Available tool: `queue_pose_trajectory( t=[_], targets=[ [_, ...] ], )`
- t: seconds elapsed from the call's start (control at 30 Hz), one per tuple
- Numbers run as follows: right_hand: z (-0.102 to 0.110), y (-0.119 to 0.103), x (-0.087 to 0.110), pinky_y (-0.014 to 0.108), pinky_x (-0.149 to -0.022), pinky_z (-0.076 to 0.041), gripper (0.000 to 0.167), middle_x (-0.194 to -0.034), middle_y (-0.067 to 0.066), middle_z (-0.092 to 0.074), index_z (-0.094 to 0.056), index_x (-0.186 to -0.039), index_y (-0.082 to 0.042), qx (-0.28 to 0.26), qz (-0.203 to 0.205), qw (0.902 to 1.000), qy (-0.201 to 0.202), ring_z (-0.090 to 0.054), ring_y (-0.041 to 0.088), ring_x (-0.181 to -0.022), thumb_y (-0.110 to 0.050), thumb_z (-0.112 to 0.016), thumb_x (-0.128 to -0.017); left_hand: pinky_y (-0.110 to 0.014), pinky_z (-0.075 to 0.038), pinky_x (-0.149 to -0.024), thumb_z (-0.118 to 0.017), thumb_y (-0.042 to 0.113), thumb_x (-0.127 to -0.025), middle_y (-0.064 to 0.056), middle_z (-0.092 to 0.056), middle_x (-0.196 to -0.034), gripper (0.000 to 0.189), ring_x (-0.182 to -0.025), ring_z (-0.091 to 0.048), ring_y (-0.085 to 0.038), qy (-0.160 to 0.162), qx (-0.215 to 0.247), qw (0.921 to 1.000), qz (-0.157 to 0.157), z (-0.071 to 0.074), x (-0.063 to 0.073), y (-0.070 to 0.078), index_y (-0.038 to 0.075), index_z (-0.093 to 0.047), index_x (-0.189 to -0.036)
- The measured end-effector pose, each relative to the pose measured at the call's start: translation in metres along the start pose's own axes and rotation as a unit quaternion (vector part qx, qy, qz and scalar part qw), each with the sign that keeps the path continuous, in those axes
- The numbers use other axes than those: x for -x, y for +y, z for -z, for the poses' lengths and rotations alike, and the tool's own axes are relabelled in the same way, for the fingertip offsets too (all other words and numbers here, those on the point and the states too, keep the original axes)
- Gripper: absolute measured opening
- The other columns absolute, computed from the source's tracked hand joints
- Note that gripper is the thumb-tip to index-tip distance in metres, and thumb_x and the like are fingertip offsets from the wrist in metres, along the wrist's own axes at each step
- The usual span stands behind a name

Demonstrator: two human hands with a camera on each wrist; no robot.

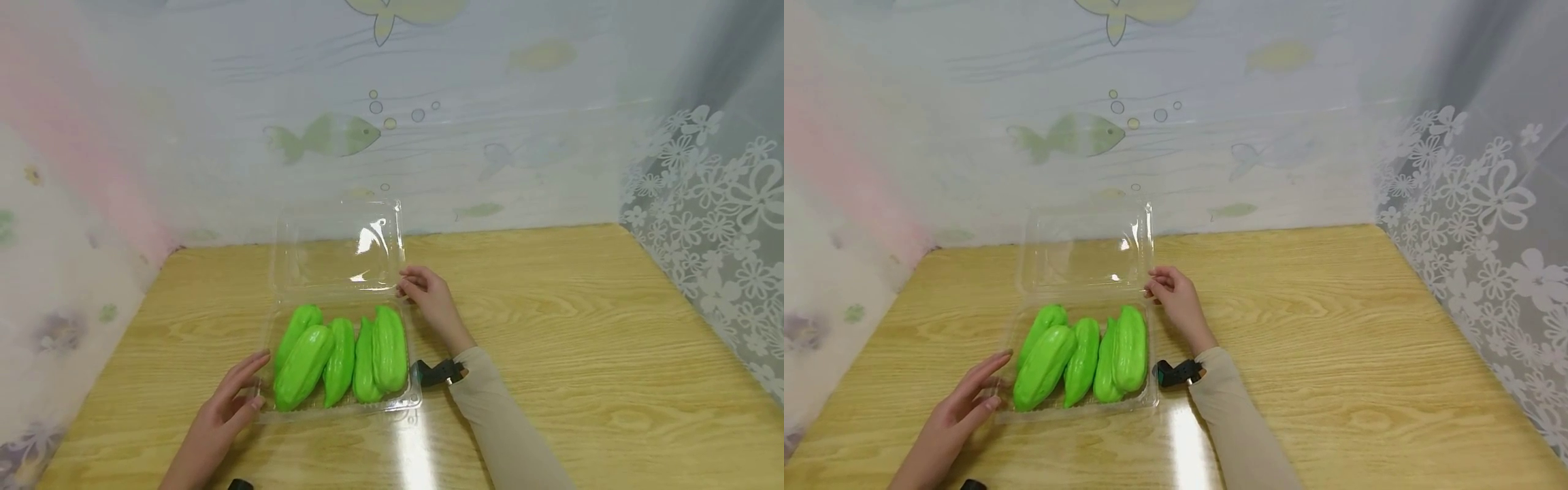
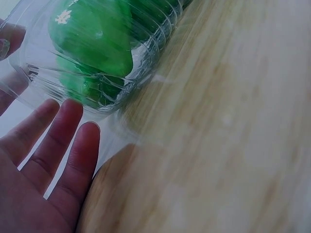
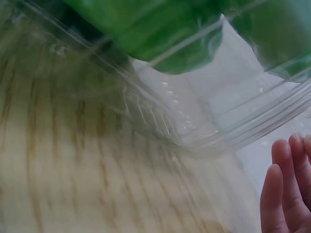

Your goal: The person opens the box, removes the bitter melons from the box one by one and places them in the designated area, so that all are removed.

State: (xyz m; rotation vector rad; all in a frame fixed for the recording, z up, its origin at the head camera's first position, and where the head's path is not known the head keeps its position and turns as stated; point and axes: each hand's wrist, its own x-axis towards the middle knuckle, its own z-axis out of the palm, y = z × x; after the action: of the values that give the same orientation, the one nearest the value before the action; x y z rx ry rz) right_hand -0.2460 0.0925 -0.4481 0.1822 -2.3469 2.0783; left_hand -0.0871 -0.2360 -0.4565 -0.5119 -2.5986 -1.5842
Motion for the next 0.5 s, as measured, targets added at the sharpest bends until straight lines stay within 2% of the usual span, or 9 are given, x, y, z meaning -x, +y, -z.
queue_pose_trajectory(
  t=[0.33,0.5],
  targets=[
    [-0.0004,0.0049,-0.0031,0.029,-0.07,-0.049,0.024,-0.094,0.013,-0.062,-0.054,-0.111,0.0,-0.01,-0.018,0.9998,0.003,-0.06,0.018,-0.081,-0.009,-0.054,-0.089,-0.019,-0.043,-0.079,-0.051,0.001,-0.089,-0.003,-0.028,-0.142,0.051,-0.107,-0.044,-0.013,-0.002,0.013,0.9999,-0.007,0.0006,-0.0017,0.0023,0.01,-0.035,-0.137],
    [0.0,0.006,-0.0022,0.029,-0.069,-0.048,0.022,-0.093,0.013,-0.063,-0.057,-0.109,-0.002,-0.015,-0.023,0.9996,-0.001,-0.06,0.017,-0.082,-0.009,-0.053,-0.089,-0.018,-0.043,-0.079,-0.051,0.003,-0.09,-0.001,-0.028,-0.142,0.05,-0.107,-0.045,-0.014,-0.003,0.011,0.9999,0.003,0.0004,-0.0003,0.0012,0.012,-0.036,-0.137]
  ],
)
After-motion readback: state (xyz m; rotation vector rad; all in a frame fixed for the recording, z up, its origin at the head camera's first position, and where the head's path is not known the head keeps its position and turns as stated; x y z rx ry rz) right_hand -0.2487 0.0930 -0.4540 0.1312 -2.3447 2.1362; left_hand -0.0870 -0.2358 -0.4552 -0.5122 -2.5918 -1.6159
